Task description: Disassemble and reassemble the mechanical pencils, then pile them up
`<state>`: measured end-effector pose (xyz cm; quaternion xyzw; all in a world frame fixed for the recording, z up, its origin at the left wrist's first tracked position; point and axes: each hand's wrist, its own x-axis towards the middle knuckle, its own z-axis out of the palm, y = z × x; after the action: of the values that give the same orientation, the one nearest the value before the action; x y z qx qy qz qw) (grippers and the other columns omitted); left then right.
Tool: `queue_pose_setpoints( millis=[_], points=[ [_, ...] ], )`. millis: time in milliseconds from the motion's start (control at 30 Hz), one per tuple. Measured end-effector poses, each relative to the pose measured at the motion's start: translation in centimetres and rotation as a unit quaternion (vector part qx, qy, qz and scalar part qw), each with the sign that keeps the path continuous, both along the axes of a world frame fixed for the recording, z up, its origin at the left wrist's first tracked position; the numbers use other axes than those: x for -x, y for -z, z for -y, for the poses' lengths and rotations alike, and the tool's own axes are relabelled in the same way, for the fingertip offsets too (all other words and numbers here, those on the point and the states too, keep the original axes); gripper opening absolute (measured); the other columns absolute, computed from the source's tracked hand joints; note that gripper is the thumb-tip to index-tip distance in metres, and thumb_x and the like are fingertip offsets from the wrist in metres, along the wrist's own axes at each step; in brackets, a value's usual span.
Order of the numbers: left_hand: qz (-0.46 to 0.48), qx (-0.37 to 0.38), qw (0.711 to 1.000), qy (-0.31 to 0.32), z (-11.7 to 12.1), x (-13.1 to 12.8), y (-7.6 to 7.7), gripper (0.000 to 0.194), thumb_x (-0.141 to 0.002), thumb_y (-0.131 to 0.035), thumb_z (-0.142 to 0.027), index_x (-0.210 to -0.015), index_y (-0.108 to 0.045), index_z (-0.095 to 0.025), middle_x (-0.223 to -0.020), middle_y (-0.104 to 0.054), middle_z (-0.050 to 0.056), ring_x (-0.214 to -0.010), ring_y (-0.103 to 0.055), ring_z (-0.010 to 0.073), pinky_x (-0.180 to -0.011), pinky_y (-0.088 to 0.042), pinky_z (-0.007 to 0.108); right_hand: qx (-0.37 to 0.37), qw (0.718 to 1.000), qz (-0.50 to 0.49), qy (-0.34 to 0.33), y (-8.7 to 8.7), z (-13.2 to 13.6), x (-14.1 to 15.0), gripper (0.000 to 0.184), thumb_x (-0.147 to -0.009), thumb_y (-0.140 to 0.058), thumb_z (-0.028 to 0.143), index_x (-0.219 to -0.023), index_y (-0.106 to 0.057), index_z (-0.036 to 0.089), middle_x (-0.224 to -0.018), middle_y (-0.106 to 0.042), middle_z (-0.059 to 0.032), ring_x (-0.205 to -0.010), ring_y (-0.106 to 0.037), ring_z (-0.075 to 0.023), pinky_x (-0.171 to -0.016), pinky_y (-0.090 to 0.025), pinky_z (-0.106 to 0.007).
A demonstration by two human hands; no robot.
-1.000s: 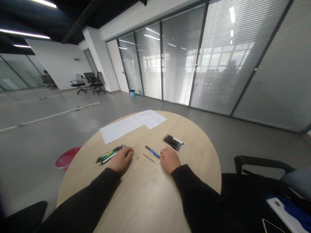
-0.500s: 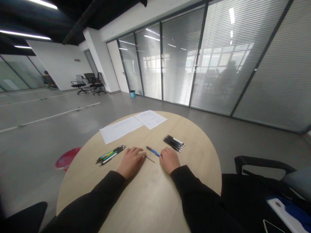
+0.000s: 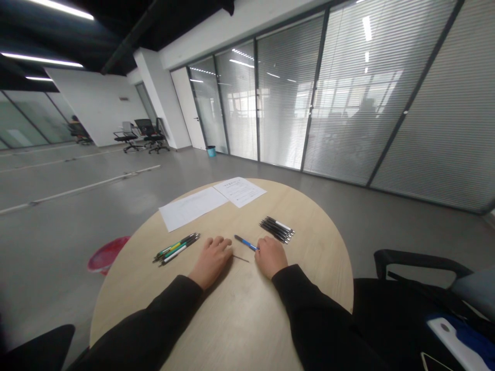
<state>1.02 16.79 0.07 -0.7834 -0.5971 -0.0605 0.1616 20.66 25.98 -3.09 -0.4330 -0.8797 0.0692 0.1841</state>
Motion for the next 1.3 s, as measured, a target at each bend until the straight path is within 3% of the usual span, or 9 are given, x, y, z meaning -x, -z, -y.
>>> queue_pose_setpoints(
  millis=[200,633,833,967,1133,1300],
  points=[
    [-0.031,0.011,0.999,0.032,0.0,-0.4,0.2,0.017,-0.094,-0.049,-0.015,-0.083,-0.061,-0.019,-0.093,-0.061,0.009,-0.090,-0.049,0.0250,-0.079,-0.032,0.041,-0.006,1.000,0.001,0.009,0.0,-0.1,-0.1,0.007,-0.087,-0.058,0.019,-0.081,-0.061,0.018,-0.087,-0.066,-0.0075,-0.087,-0.059,-0.0209,-0.077,-0.037,-0.030],
    [-0.043,0.012,0.997,0.057,0.6,-0.8,0.7,0.016,-0.095,-0.043,-0.011,-0.089,-0.057,-0.016,-0.092,-0.059,0.009,-0.083,-0.051,0.0234,-0.076,-0.036,0.038,0.026,0.997,-0.057,0.040,0.9,-0.7,-0.2,0.008,-0.090,-0.055,0.020,-0.085,-0.062,0.018,-0.085,-0.068,-0.0068,-0.083,-0.061,-0.0188,-0.069,-0.034,-0.027],
    [0.041,0.031,0.997,0.051,0.8,-0.1,0.8,0.017,-0.091,-0.043,-0.007,-0.086,-0.055,-0.016,-0.083,-0.061,0.008,-0.075,-0.051,0.0218,-0.073,-0.040,0.036,0.088,0.977,-0.192,0.038,1.3,-1.5,-0.6,0.008,-0.087,-0.054,0.016,-0.086,-0.061,0.019,-0.078,-0.068,-0.0041,-0.075,-0.061,-0.0189,-0.068,-0.037,-0.027],
    [0.159,-0.020,0.986,0.038,0.8,1.4,1.1,0.021,-0.092,-0.039,-0.008,-0.097,-0.058,-0.017,-0.085,-0.063,0.007,-0.078,-0.054,0.0212,-0.074,-0.044,0.034,0.133,0.953,-0.269,0.027,1.8,-2.1,-0.8,0.008,-0.086,-0.052,0.019,-0.087,-0.061,0.019,-0.076,-0.069,-0.0028,-0.072,-0.061,-0.0183,-0.067,-0.039,-0.027],
    [0.308,-0.118,0.942,-0.059,0.3,3.8,1.6,0.024,-0.095,-0.045,-0.024,-0.113,-0.059,-0.017,-0.097,-0.068,0.009,-0.089,-0.062,0.0226,-0.083,-0.049,0.036,0.124,0.949,-0.290,0.007,2.2,-2.2,-0.7,0.011,-0.085,-0.052,0.020,-0.087,-0.062,0.019,-0.076,-0.067,-0.0024,-0.072,-0.061,-0.0191,-0.067,-0.040,-0.028],
    [0.320,-0.138,0.933,-0.086,0.0,5.5,1.6,0.022,-0.093,-0.047,-0.024,-0.102,-0.065,-0.017,-0.097,-0.071,0.009,-0.092,-0.065,0.0237,-0.086,-0.050,0.038,0.123,0.948,-0.295,0.002,2.1,-2.2,-0.7,0.011,-0.084,-0.051,0.021,-0.086,-0.062,0.020,-0.075,-0.067,-0.0018,-0.070,-0.060,-0.0189,-0.066,-0.039,-0.027]
  ],
)
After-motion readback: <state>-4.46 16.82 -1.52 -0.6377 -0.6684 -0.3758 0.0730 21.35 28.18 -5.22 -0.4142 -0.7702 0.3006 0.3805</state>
